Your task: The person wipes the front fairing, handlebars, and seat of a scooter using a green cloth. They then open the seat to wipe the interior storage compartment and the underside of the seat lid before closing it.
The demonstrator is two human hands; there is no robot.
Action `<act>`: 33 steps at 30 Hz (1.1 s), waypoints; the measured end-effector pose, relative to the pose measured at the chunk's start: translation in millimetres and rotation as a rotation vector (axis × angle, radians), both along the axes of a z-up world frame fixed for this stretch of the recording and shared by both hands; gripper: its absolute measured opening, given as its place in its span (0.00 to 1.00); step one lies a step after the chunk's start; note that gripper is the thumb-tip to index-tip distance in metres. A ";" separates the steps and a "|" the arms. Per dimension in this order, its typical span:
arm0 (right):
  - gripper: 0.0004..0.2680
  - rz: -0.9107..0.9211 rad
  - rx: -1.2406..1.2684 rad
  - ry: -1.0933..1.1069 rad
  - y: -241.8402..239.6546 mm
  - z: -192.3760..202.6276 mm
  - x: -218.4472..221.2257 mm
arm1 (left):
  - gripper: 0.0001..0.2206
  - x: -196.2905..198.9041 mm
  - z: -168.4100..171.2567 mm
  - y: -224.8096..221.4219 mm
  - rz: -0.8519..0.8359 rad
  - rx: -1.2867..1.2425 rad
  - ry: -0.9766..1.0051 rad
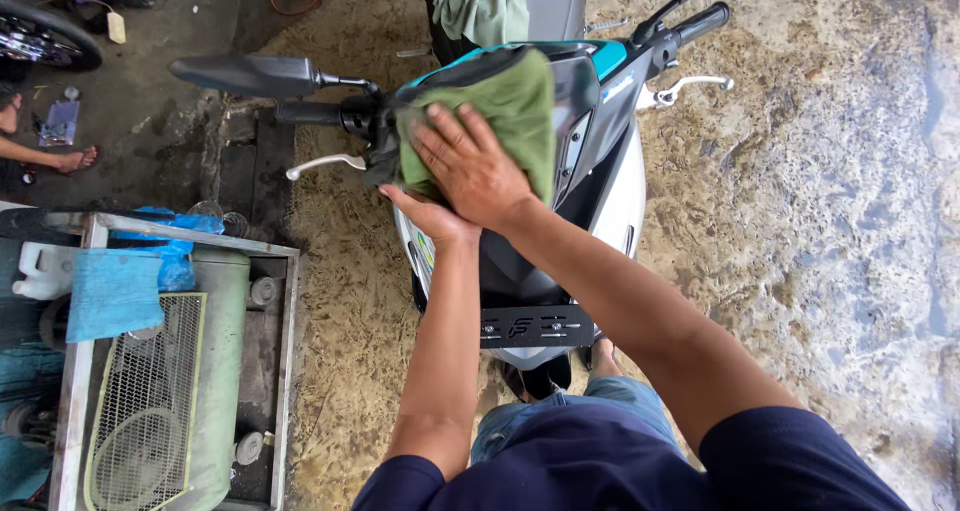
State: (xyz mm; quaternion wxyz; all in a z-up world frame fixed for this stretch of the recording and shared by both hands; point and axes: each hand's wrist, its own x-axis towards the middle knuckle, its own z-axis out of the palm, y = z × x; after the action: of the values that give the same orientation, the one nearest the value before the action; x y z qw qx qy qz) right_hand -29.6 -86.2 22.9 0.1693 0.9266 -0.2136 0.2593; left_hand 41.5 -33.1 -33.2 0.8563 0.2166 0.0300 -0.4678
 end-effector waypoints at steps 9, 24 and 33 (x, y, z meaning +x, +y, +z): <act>0.17 0.249 0.133 0.014 20.3 -82.0 -112.7 | 0.30 -60.2 -111.7 67.7 -0.306 0.270 -0.135; 0.18 -0.228 0.070 -0.159 -69.7 40.5 -38.8 | 0.31 -66.2 36.1 -58.4 0.095 0.755 -1.565; 0.11 -0.397 0.254 -0.674 -76.9 -31.1 -116.6 | 0.39 -40.6 39.8 1.7 -0.071 0.620 -2.214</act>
State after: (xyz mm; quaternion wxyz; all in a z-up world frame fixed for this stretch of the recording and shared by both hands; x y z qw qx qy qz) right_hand -146.2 -163.1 -8.3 0.0210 0.7441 -0.4621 0.4821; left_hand 0.9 -31.4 6.6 0.3093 0.7110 -0.6313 -0.0176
